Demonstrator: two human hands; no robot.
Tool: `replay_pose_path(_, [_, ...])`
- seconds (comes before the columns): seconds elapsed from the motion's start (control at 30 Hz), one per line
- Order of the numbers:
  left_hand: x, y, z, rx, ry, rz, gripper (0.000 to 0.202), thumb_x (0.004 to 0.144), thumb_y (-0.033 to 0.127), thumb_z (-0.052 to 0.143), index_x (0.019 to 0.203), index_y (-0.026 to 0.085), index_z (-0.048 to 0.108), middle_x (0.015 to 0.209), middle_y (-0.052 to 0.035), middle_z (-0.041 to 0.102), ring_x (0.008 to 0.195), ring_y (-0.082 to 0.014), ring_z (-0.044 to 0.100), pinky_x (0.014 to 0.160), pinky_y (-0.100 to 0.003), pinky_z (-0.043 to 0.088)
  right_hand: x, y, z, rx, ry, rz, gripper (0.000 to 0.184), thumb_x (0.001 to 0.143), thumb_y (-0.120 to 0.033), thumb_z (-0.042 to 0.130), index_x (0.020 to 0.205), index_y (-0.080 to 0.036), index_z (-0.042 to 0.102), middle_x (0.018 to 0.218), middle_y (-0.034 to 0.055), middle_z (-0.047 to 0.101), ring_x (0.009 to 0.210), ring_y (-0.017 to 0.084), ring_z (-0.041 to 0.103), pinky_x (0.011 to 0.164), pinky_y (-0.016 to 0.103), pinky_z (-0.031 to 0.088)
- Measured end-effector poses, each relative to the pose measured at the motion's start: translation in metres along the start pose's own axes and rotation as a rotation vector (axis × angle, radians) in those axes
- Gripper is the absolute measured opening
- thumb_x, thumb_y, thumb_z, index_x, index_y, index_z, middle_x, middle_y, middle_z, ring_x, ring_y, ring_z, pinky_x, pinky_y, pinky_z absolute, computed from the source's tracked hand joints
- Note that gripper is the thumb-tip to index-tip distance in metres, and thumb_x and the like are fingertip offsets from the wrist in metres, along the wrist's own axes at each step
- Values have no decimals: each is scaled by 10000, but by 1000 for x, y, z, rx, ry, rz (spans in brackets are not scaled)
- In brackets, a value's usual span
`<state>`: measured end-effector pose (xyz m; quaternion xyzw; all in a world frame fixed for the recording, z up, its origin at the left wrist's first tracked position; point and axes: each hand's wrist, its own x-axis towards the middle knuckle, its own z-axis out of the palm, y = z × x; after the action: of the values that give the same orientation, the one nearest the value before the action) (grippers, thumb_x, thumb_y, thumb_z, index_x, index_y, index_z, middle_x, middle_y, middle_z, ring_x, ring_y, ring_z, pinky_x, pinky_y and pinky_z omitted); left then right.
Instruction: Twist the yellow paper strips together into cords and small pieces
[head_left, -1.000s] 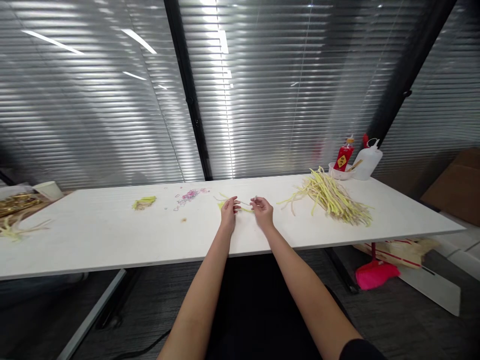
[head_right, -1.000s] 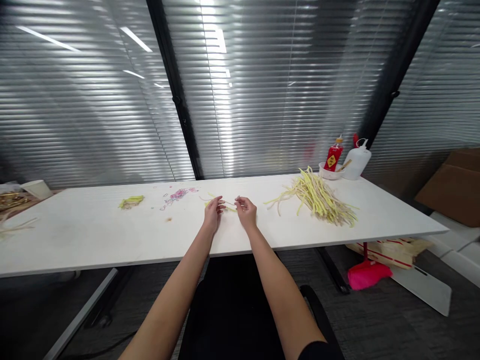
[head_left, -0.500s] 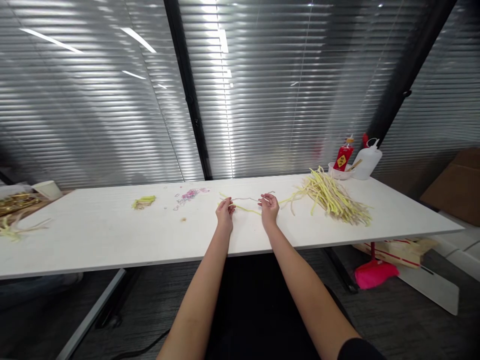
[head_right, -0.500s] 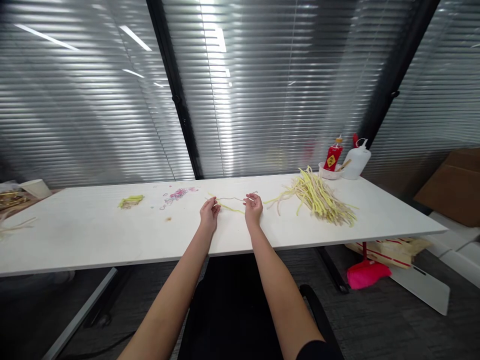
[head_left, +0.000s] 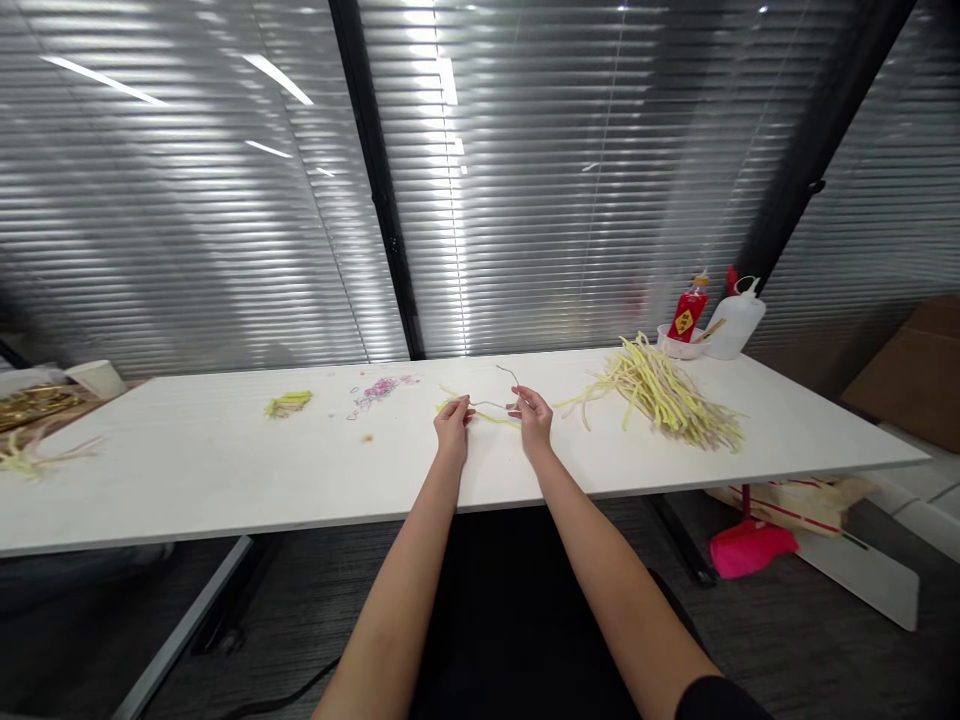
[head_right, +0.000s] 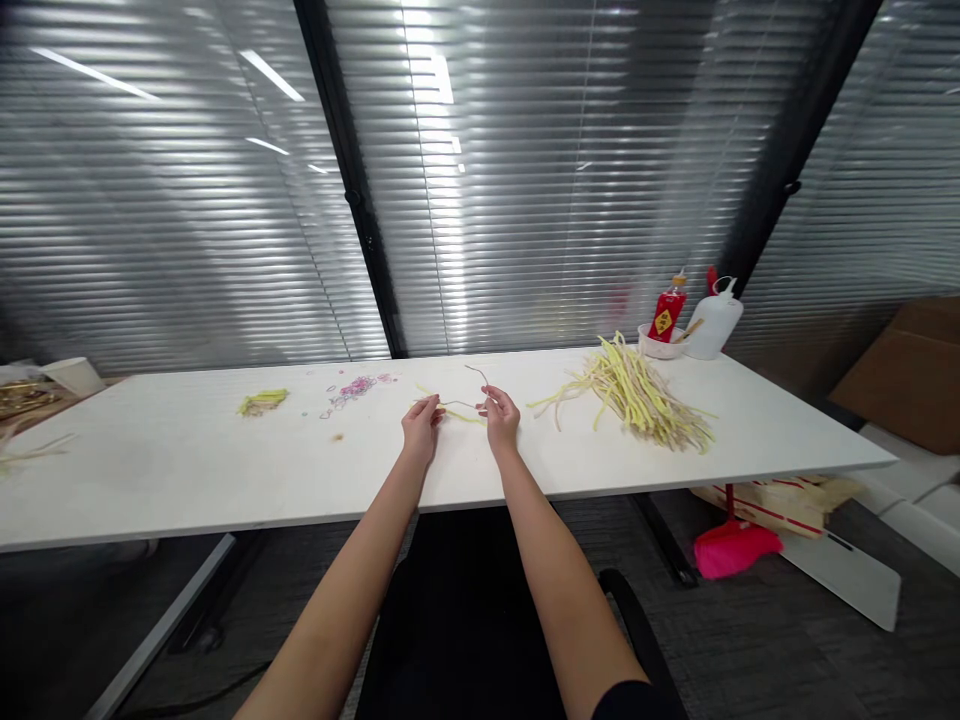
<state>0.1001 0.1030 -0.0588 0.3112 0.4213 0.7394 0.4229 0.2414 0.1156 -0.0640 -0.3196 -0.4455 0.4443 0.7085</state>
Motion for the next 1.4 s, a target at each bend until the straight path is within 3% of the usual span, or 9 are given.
replay_pose_path(0.27, [1,-2,0,-29,-47,10,297,593,378,756,726,130,660,825,-44,597,638,-86,541,655,-253,410,-5,-3,1,-108,-115,-14,334,757,-301,524,1067,-200,599,1148,82,599,674,122,599,483,206,422])
replay_pose_path(0.5, [-2,2,3,25,-72,-15,292,566,360,770,708,123,671,723,-35,591,588,-80,500,635,-252,404,-7,-6,0,-182,-178,-46,330,770,-326,546,1073,-204,594,1155,76,595,611,104,571,498,224,424])
replay_pose_path(0.8, [-6,3,3,128,-209,-9,249,555,317,761,686,123,678,957,-102,641,633,-92,492,640,-258,392,-9,-5,2,-249,-241,-32,330,765,-326,537,1075,-223,590,1130,65,602,506,71,514,530,251,478])
replay_pose_path(1.2, [-3,-1,1,134,-214,27,295,618,404,731,739,137,699,612,-15,536,595,-96,452,615,-246,365,-12,-4,2,-425,-408,-134,342,745,-214,524,1083,-240,565,972,32,668,418,58,373,454,215,356])
replay_pose_path(1.4, [-5,2,2,120,-186,17,290,609,395,739,750,143,711,622,-12,555,579,-86,438,605,-243,352,-12,0,1,-497,-482,-166,375,750,-182,493,1097,-224,629,972,38,665,509,84,456,531,230,406])
